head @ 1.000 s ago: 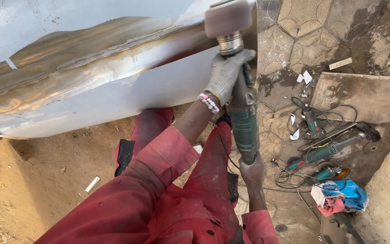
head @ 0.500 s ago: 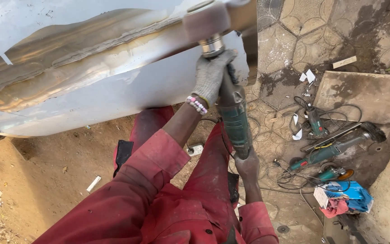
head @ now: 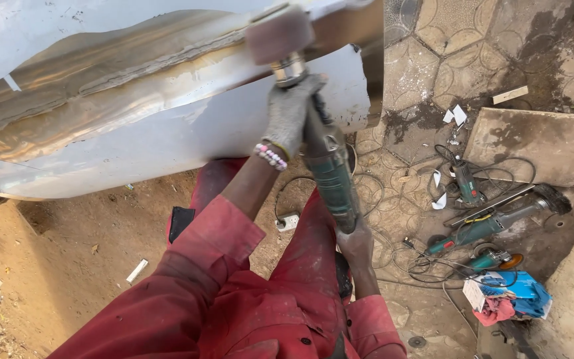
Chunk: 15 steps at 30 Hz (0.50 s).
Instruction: Polishing the surface of a large metal tank using a power polisher
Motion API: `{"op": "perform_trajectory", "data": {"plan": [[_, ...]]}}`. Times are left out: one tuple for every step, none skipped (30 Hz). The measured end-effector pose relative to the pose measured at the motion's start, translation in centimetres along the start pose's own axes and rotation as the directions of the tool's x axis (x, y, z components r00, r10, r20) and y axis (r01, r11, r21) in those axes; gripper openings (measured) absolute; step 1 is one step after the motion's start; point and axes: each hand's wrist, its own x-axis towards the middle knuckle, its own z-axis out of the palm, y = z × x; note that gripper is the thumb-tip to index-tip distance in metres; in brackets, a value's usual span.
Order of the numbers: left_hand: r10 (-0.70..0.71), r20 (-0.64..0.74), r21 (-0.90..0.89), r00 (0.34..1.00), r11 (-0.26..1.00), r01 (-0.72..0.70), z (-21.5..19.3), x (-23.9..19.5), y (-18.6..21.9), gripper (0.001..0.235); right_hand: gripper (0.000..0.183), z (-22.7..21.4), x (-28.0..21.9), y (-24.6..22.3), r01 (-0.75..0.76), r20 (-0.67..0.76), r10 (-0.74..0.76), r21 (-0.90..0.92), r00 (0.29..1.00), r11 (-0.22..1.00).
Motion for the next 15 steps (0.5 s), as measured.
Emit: {"op": "perform_trajectory", "data": {"plan": [[-0.002, 0.004, 0.002, 1.0, 1.0, 0.002, -0.3, 0.0, 0.5, 0.033, 0.057, 0.2, 0.3, -0.6, -0.003, -0.004, 0.003, 0.001, 1.0, 1.0], [0.052, -0.026, -0.004, 0.998, 0.999, -0.052, -0.9, -0.3, 0.9, 0.024, 0.061, 0.2, 0.2, -1.1, 0.004, 0.029, -0.004, -0.005, 1.0, 1.0], [0.105, -0.056, -0.009, 0.993, 0.994, -0.106, -1.6, -0.6, 1.4, 0.018, 0.067, 0.3, 0.0, -1.6, 0.011, 0.061, -0.01, -0.01, 0.998, 1.0], [0.106, -0.059, -0.01, 0.993, 0.994, -0.107, -1.2, -0.3, 0.9, 0.018, 0.067, 0.1, -0.1, -1.6, 0.013, 0.063, -0.012, -0.012, 0.998, 1.0], [0.097, -0.048, -0.039, 0.994, 0.994, -0.099, -0.9, 0.0, 0.3, 0.018, 0.066, 0.0, -0.1, -1.7, -0.011, 0.056, 0.011, -0.009, 0.998, 1.0], [0.092, -0.036, -0.068, 0.995, 0.993, -0.095, -0.6, 0.5, 0.2, 0.019, 0.064, 0.0, 0.0, -2.1, -0.03, 0.049, 0.03, -0.003, 0.998, 1.0], [0.098, -0.038, -0.069, 0.994, 0.993, -0.1, 0.5, 0.2, 0.5, 0.019, 0.064, -0.2, 0.2, -2.2, -0.024, 0.05, 0.024, -0.002, 0.998, 1.0], [0.076, 0.01, -0.031, 0.997, 0.997, -0.075, 1.5, -0.3, 0.6, 0.022, 0.063, -0.6, 0.1, -2.1, -0.045, 0.019, 0.045, 0.04, 0.999, 0.998], [0.051, 0.057, 0.009, 0.997, 0.999, -0.052, 2.6, -0.7, 0.6, 0.026, 0.062, -1.0, 0.0, -1.9, -0.065, -0.011, 0.066, 0.083, 0.998, 0.994], [0.05, 0.055, 0.007, 0.997, 0.999, -0.051, 3.7, -0.8, 0.2, 0.026, 0.062, -1.2, 0.2, -1.2, -0.066, -0.009, 0.066, 0.08, 0.998, 0.995], [0.018, 0.156, -0.004, 0.988, 1.0, -0.018, 4.8, -0.8, -0.1, 0.022, 0.057, -1.5, 0.3, -0.6, -0.055, -0.048, 0.059, 0.095, 0.997, 0.994], [-0.013, 0.259, -0.012, 0.966, 1.0, 0.016, 6.1, -0.9, -0.5, 0.019, 0.053, -1.8, 0.6, 0.1, -0.043, -0.089, 0.053, 0.109, 0.995, 0.993], [-0.014, 0.26, -0.014, 0.966, 1.0, 0.018, 6.9, -1.3, -0.5, 0.019, 0.053, -1.8, 0.5, 0.7, -0.044, -0.091, 0.054, 0.106, 0.994, 0.993], [-0.019, 0.22, 0.029, 0.975, 0.999, 0.013, 7.8, -1.7, -0.5, 0.024, 0.048, -1.8, 0.7, 1.3, -0.015, -0.113, 0.028, 0.115, 0.993, 0.993], [-0.023, 0.18, 0.072, 0.983, 0.997, 0.01, 8.6, -2.0, -0.4, 0.029, 0.043, -1.8, 0.9, 1.9, 0.014, -0.136, 0.003, 0.123, 0.991, 0.992]]}}
